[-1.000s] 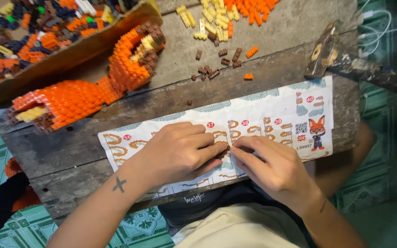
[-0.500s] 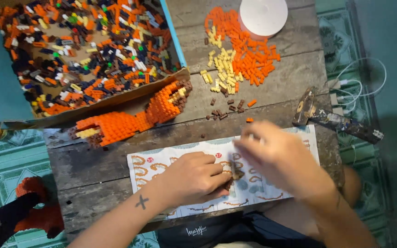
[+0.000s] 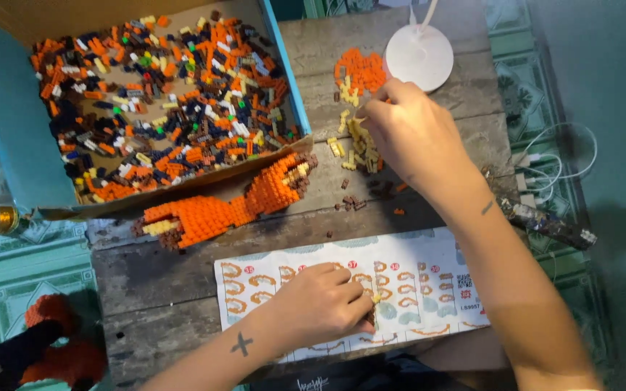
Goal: The person uses a hammer to tap and separate a large orange micro-bead assembly, then consults an instruction sheet and assembles small brown, yellow, and orange bead pieces into a curved segment. The person places the completed segment next to the larger assembly.
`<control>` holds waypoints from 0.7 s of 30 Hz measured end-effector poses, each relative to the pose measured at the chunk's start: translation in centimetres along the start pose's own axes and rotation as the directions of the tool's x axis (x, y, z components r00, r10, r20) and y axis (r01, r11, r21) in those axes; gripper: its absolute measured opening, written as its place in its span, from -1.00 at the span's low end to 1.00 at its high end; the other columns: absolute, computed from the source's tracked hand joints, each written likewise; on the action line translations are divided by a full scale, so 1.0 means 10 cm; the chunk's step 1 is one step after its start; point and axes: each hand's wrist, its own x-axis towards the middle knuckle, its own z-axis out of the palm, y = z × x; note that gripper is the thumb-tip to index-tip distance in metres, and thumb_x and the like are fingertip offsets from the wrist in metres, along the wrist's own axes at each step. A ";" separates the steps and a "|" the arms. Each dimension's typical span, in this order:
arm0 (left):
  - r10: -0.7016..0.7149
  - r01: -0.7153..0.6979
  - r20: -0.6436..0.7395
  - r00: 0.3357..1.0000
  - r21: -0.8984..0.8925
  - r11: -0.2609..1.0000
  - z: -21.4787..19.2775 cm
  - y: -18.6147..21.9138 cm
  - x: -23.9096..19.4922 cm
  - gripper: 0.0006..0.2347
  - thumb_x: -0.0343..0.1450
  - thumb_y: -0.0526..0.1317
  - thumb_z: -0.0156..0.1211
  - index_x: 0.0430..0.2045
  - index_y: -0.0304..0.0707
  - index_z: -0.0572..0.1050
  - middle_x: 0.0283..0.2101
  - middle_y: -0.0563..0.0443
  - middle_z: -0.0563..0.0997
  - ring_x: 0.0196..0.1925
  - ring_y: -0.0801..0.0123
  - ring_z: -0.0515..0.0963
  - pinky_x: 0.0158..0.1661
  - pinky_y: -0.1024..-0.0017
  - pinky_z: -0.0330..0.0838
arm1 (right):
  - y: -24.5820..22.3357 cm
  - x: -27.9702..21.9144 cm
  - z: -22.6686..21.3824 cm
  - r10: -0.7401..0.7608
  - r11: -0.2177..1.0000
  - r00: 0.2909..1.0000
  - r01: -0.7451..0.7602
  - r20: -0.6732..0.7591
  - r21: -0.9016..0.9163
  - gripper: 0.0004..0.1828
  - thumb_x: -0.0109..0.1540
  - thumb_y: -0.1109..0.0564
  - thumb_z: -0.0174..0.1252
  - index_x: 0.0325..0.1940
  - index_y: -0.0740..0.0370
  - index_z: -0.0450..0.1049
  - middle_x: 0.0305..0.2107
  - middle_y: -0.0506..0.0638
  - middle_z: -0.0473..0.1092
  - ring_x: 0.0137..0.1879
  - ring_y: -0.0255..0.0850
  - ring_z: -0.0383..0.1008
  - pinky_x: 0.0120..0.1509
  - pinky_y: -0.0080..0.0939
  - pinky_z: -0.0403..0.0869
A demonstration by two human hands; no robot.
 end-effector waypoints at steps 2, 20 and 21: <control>-0.004 0.004 -0.021 1.000 -0.006 1.000 0.00 0.03 0.00 -0.70 0.51 0.03 0.43 -0.39 -0.22 0.60 -0.34 -0.01 0.68 -0.31 0.20 0.62 -0.08 0.27 0.54 | -0.02 0.09 0.04 0.008 1.000 0.999 -0.009 0.041 0.022 -0.89 0.31 0.20 0.41 -0.07 0.17 0.72 -0.15 0.03 0.51 -0.16 0.06 0.58 -0.11 0.07 0.60; -0.052 0.043 -0.102 0.993 -0.087 0.995 -0.15 -0.08 0.08 -0.90 0.50 -0.26 0.44 -0.36 -0.22 0.62 -0.39 0.02 0.66 -0.39 0.23 0.57 -0.29 0.33 0.47 | 0.17 0.32 0.47 -0.128 0.959 0.956 0.187 0.264 -0.214 -0.91 0.24 0.24 0.28 -0.31 0.30 0.66 -0.33 0.24 0.55 -0.43 0.19 0.55 -0.35 0.16 0.54; -0.081 0.070 -0.148 0.986 -0.081 0.994 -0.16 -0.09 0.09 -0.93 0.51 -0.27 0.44 -0.32 -0.23 0.64 -0.37 0.02 0.66 -0.38 0.25 0.56 -0.28 0.33 0.46 | 0.21 0.29 0.52 -0.170 0.931 0.947 0.245 0.273 -0.270 -0.85 0.27 0.17 0.30 -0.36 0.27 0.63 -0.49 0.21 0.56 -0.60 0.09 0.48 -0.50 0.09 0.47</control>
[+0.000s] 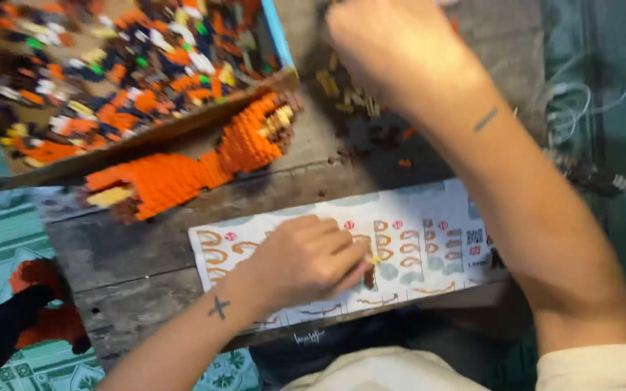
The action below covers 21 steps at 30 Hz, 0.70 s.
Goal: The person uses a hammer to tap and separate a large orange micro-bead assembly, then consults an instruction sheet and assembles small brown, yellow, and orange bead pieces into a curved segment. The person places the completed segment next to the larger assembly.
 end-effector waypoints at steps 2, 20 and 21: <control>-0.018 0.018 -0.031 0.999 0.007 1.000 -0.02 -0.03 0.02 -0.95 0.51 -0.32 0.43 -0.32 -0.28 0.68 -0.40 0.02 0.64 -0.42 0.26 0.52 -0.33 0.34 0.43 | 0.10 -0.14 -0.10 0.008 1.000 1.000 -0.009 0.010 0.030 -0.86 0.31 0.15 0.33 -0.31 0.24 0.65 -0.46 0.17 0.56 -0.58 0.07 0.49 -0.47 0.07 0.48; -0.443 0.348 -0.491 0.750 -0.277 0.896 -0.24 -0.02 0.00 -0.82 0.54 -0.58 0.08 -0.02 -0.43 0.44 0.01 -0.16 0.60 -0.12 0.30 0.58 -0.06 0.44 0.55 | -0.23 -0.83 -0.82 0.058 0.870 0.976 0.055 -0.212 0.491 -0.82 0.25 0.39 0.44 -0.13 0.37 0.58 -0.22 0.13 0.56 -0.24 0.08 0.54 -0.09 0.03 0.51; -0.495 0.318 -0.521 0.695 -0.394 0.862 -0.19 -0.07 -0.06 -0.83 0.58 -0.56 -0.04 -0.02 -0.37 0.35 0.05 -0.14 0.53 -0.07 0.35 0.54 0.01 0.48 0.53 | -0.26 -0.84 -0.79 0.091 0.868 0.979 0.012 -0.182 0.497 -0.83 0.22 0.37 0.42 -0.13 0.34 0.61 -0.20 0.12 0.57 -0.24 0.09 0.56 -0.09 0.04 0.55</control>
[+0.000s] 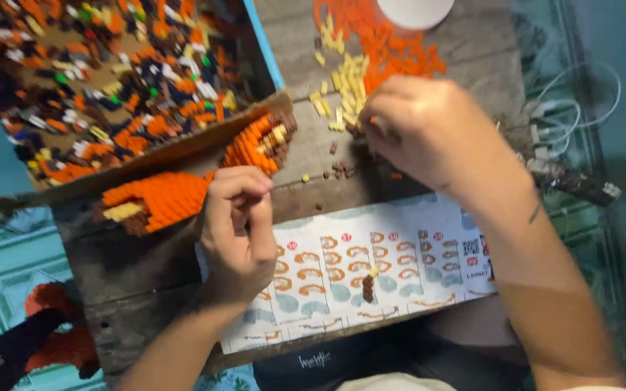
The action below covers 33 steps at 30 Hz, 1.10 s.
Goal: The person uses a hammer to tap and separate a large orange micro-bead assembly, then consults an instruction sheet and assembles small brown, yellow, and orange bead pieces into a curved segment. The person places the completed segment next to the larger assembly.
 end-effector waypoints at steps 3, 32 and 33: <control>-0.054 0.048 -0.045 0.998 -0.110 0.993 0.00 0.00 0.00 -0.85 0.60 -0.53 -0.04 -0.05 -0.30 0.27 0.08 -0.11 0.46 -0.23 0.49 0.40 -0.28 0.58 0.43 | -0.14 0.06 0.11 0.017 0.999 1.000 -0.017 0.002 0.041 -0.91 0.26 0.29 0.42 -0.18 0.22 0.63 -0.25 0.04 0.51 -0.27 0.03 0.52 -0.16 0.02 0.49; 0.243 -0.365 0.632 0.736 0.068 0.929 0.14 0.04 -0.02 -0.82 0.38 -0.43 0.53 -0.17 -0.41 0.68 -0.13 -0.11 0.73 -0.17 0.20 0.69 -0.05 0.31 0.57 | -1.07 -1.15 0.25 0.458 0.797 0.889 -0.414 0.007 0.440 -0.78 0.16 0.43 0.46 -0.12 0.40 0.69 -0.14 0.08 0.69 -0.31 -0.26 0.59 -0.28 -0.34 0.49; 0.210 -0.379 0.679 0.703 0.108 0.919 0.14 0.04 -0.03 -0.83 0.37 -0.44 0.51 -0.21 -0.39 0.65 -0.15 -0.06 0.70 -0.17 0.20 0.66 0.00 0.29 0.51 | -1.13 -1.23 0.27 0.531 0.777 0.847 -0.476 -0.024 0.412 -0.80 0.16 0.44 0.47 -0.14 0.43 0.69 -0.10 0.12 0.67 -0.27 -0.24 0.60 -0.23 -0.33 0.52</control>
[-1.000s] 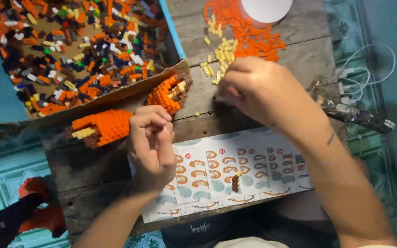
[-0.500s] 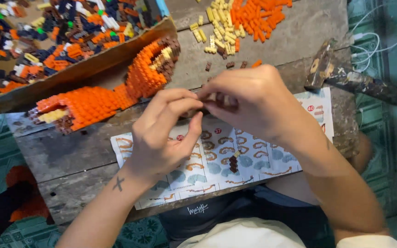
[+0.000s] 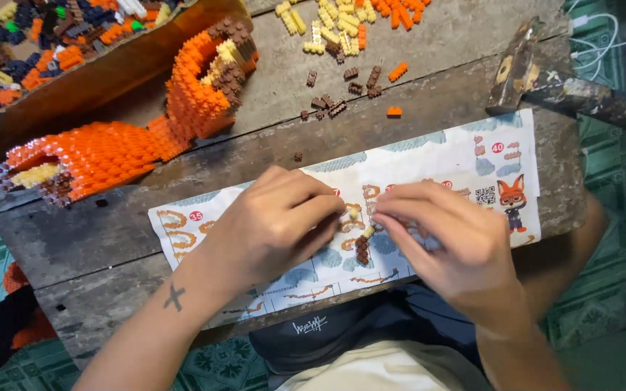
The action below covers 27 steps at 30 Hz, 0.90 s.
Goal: The person uses a hammer to tap and separate a large orange micro-bead assembly, then consults an instruction sheet and assembles small brown, yellow, and orange bead pieces into a curved segment. The person places the completed segment next to the larger assembly.
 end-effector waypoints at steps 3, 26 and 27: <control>0.008 -0.009 0.021 1.000 0.046 0.999 0.03 -0.03 -0.01 -0.84 0.36 -0.42 0.53 -0.25 -0.33 0.67 -0.17 -0.04 0.71 -0.19 0.24 0.65 -0.03 0.31 0.44 | 0.03 -0.33 0.12 0.033 0.990 0.998 -0.039 -0.049 -0.133 -0.80 0.18 0.34 0.52 -0.13 0.37 0.71 -0.09 0.06 0.63 -0.25 -0.23 0.59 -0.25 -0.29 0.53; 0.030 -0.039 0.104 0.994 0.085 0.996 0.16 0.05 -0.03 -0.94 0.48 -0.28 0.49 -0.27 -0.22 0.71 -0.22 0.07 0.62 -0.19 0.30 0.53 -0.08 0.34 0.36 | 0.10 -0.43 0.26 -0.129 0.983 0.992 0.126 -0.014 -0.132 -0.71 0.10 0.34 0.57 -0.12 0.41 0.69 0.02 0.13 0.68 -0.07 -0.08 0.61 0.04 -0.16 0.63; 0.038 -0.046 0.096 0.995 0.077 0.996 0.16 0.04 -0.03 -0.94 0.49 -0.28 0.48 -0.27 -0.23 0.70 -0.22 0.07 0.60 -0.19 0.28 0.52 -0.08 0.33 0.35 | 0.10 -0.42 0.27 -0.130 0.983 0.991 0.126 -0.019 -0.131 -0.69 0.10 0.35 0.56 -0.11 0.42 0.68 0.02 0.13 0.68 -0.05 -0.07 0.62 0.05 -0.15 0.63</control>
